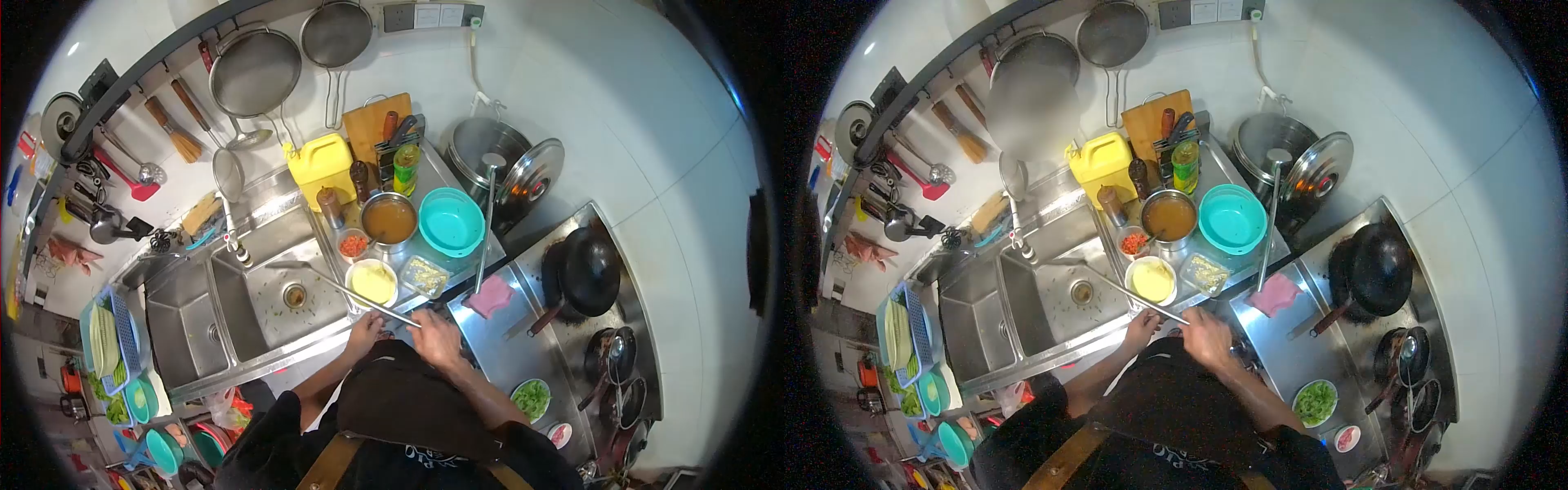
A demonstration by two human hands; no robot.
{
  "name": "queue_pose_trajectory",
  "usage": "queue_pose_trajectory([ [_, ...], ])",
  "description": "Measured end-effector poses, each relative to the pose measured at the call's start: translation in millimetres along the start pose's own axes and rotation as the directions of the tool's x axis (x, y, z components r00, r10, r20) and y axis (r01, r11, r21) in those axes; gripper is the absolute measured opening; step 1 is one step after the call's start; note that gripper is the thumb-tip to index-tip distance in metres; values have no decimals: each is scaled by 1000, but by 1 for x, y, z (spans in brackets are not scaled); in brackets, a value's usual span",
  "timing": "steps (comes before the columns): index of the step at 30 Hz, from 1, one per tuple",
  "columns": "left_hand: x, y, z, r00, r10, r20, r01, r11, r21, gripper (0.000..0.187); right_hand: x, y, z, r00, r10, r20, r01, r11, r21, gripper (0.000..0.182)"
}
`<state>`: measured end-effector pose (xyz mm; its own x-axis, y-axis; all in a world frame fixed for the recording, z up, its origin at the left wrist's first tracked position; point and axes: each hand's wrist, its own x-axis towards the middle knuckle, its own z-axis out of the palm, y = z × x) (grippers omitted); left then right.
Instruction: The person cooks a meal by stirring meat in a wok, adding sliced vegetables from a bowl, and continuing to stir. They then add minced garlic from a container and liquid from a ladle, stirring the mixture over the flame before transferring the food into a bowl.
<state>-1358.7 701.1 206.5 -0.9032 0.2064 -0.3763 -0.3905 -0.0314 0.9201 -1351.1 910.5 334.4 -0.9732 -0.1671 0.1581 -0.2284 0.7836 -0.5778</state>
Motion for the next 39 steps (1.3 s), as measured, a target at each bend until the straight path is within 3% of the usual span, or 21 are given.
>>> queue_pose_trajectory([
  [4,38,-51,-20,998,10,-69,-16,996,-89,28,6,-1,19,995,86,56,-94,983,160,22],
  [5,45,-57,-20,987,135,-92,-148,978,-150,27,6,8,16,986,125,107,-148,958,247,23],
  [7,49,-45,-16,986,108,-125,-133,969,-209,28,3,15,-7,854,363,371,-513,702,494,20],
  [8,55,-41,-18,966,224,-130,-234,970,-67,27,0,18,-20,858,405,315,-512,716,474,22],
  [9,54,-26,-14,966,219,-141,-232,969,-84,27,-5,25,-29,858,446,252,-513,729,454,24],
  [11,54,-6,-11,987,137,-87,-143,987,-67,28,-32,62,-35,843,502,193,-509,628,588,23],
  [13,56,4,-7,987,157,-33,-159,983,-88,29,-51,69,-61,740,651,167,-597,523,608,19],
  [17,60,-3,2,981,186,56,-181,979,-92,30,-73,72,-90,643,764,-51,-510,477,716,15],
  [20,60,-7,5,992,84,97,-90,994,65,30,-92,86,-105,506,852,-136,-484,411,772,18],
  [22,61,-11,8,993,43,113,-50,997,65,30,-108,105,-114,334,931,-150,-480,305,822,22],
  [23,67,-26,6,985,26,170,-34,998,49,30,-119,125,-114,245,942,-230,-505,326,799,22],
  [26,63,-8,12,986,-30,165,33,999,-14,32,-114,105,-145,215,946,-243,-357,307,882,23],
  [28,67,-10,10,986,-31,162,17,996,88,29,-122,118,-157,169,941,-292,-295,331,896,19],
  [31,71,-11,11,985,-37,166,24,997,77,29,-142,147,-181,157,930,-332,-473,366,801,19],
  [32,73,-10,12,984,-54,169,43,997,65,29,-155,170,-191,165,925,-343,-596,371,712,20],
  [35,77,-12,14,985,-47,169,50,999,-11,29,-195,273,-219,451,722,-524,-806,582,108,22],
  [38,68,11,30,988,-43,147,32,996,82,29,-191,325,-264,606,742,-286,-786,506,-355,22],
  [39,66,12,32,991,-35,133,22,995,98,29,-181,326,-277,555,804,-213,-805,455,-380,22],
])
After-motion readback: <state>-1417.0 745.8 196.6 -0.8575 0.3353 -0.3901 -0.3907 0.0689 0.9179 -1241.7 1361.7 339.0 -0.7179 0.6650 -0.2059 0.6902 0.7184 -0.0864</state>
